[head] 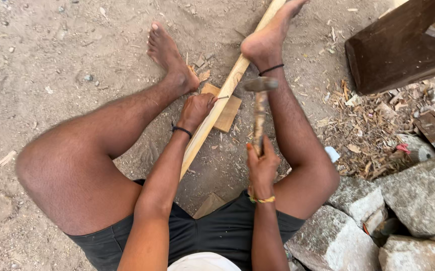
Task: The person sits on the ground and uses a hammer and chisel to carve a long wooden plank. They repeatedly strike the chisel to remove wood shavings and shape the plank, occasionally adjusting the wood's position.
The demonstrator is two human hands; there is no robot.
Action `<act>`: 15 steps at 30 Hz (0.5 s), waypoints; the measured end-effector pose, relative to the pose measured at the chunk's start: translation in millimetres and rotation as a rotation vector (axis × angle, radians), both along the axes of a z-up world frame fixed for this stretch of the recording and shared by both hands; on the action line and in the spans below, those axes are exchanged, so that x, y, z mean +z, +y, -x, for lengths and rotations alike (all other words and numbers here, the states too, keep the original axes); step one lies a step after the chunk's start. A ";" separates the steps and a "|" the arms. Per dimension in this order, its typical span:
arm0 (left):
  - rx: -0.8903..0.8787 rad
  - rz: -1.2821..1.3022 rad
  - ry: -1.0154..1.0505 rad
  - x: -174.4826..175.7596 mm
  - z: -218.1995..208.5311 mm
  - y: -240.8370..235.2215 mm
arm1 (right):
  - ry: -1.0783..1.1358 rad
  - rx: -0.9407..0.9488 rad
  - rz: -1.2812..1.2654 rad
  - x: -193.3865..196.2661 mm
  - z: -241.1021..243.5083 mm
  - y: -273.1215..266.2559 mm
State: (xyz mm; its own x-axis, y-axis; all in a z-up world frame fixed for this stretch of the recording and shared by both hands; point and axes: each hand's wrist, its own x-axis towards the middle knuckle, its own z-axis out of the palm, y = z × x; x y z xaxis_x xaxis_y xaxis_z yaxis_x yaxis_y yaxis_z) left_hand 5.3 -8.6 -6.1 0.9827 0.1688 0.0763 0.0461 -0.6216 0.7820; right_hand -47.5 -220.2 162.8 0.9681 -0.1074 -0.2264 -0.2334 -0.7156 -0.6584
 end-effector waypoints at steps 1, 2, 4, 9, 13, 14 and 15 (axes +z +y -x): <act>0.000 -0.002 -0.008 1.0 -4.3 5.7 | -0.056 0.024 -0.015 9.9 -4.3 2.2; 0.013 -0.013 -0.002 2.6 -5.4 11.2 | -0.113 0.047 -0.029 23.7 -10.6 -0.7; 0.000 -0.012 0.013 3.2 -4.0 7.5 | -0.207 0.045 -0.059 45.2 -10.0 -2.1; -0.012 -0.037 0.023 -8.2 -6.3 6.0 | -0.358 0.121 -0.067 57.8 -7.9 -1.6; -0.023 -0.056 -0.009 -8.0 -2.6 6.9 | -0.359 0.240 0.089 8.8 -0.7 -4.0; -0.011 -0.043 0.000 -5.5 1.0 6.4 | -0.324 0.276 0.173 -10.9 -1.4 1.6; -0.006 -0.029 -0.001 -2.5 1.9 6.7 | -0.299 0.304 0.261 -24.3 -3.2 1.9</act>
